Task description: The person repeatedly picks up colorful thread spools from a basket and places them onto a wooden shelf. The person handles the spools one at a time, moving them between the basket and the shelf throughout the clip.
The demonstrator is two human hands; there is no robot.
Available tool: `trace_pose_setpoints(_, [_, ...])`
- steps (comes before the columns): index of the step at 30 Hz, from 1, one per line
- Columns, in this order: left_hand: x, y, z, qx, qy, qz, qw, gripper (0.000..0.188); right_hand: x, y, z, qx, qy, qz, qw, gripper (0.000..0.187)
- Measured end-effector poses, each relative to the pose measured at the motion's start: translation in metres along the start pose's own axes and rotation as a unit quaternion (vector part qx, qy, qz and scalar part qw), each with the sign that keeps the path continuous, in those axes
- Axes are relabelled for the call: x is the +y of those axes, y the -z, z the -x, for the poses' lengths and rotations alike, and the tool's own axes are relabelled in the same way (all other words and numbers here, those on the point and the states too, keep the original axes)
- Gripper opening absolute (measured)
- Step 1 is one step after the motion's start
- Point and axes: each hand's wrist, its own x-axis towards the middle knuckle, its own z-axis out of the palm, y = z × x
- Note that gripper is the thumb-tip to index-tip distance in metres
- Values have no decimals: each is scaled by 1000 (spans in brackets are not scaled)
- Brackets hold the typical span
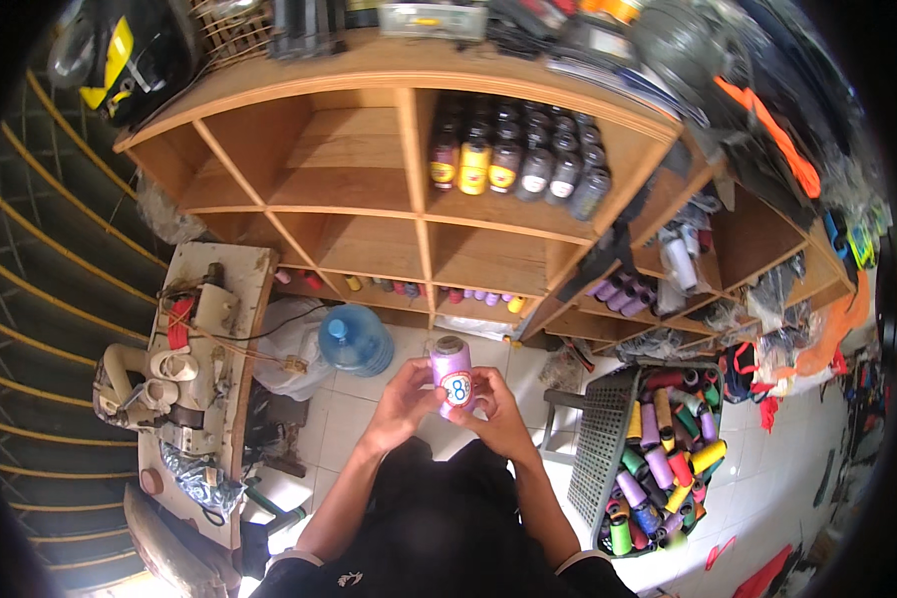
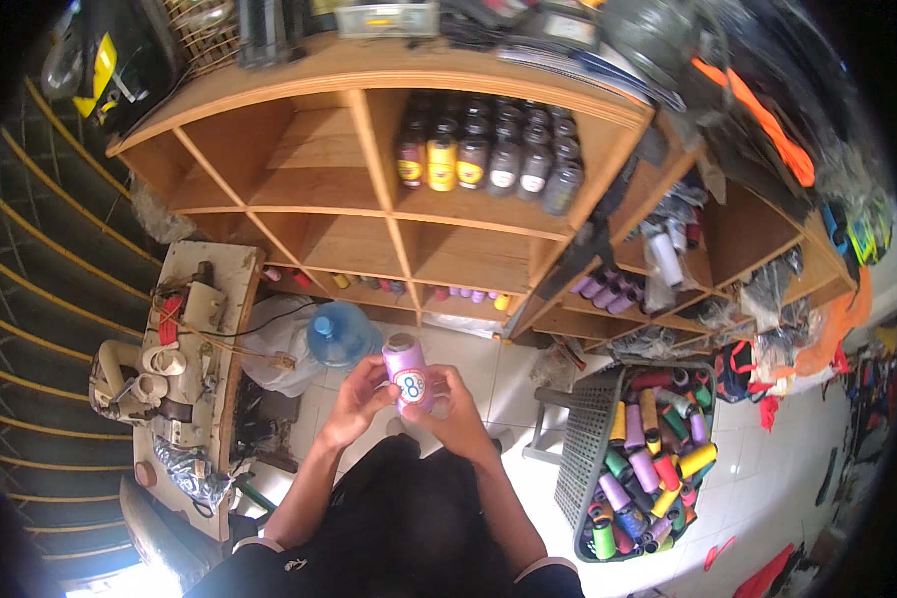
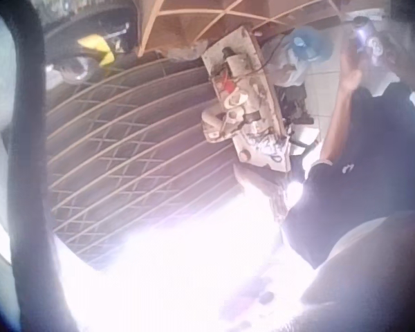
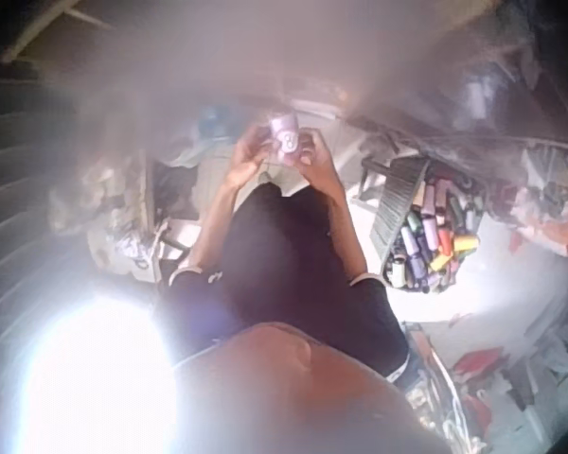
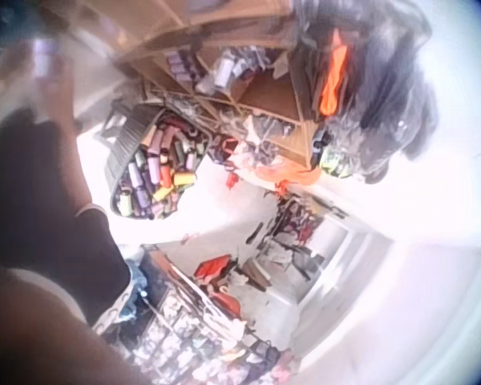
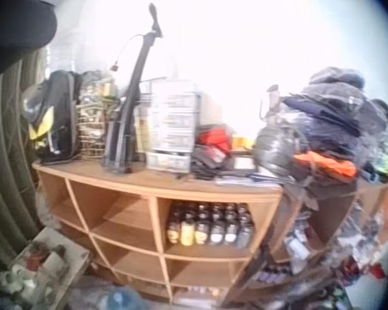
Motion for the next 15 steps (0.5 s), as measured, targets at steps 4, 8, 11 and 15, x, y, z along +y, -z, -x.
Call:
trace_pose_setpoints(4, [13, 58, 29, 34, 20, -72, 997, 58, 15, -67, -18, -12, 7, 12, 1000, 59])
trace_pose_setpoints(8, [22, 89, 33, 69, 14, -67, 995, 61, 17, -106, -38, -1, 22, 73, 997, 60])
trace_pose_setpoints(11, [22, 106, 19, 78, 29, -54, 995, 63, 3, -117, -53, 18, 52, 161, 985, 65])
trace_pose_setpoints(15, [35, 117, -18, 103, 0, -85, 991, 62, -20, -121, -83, 52, 73, 233, 968, 65])
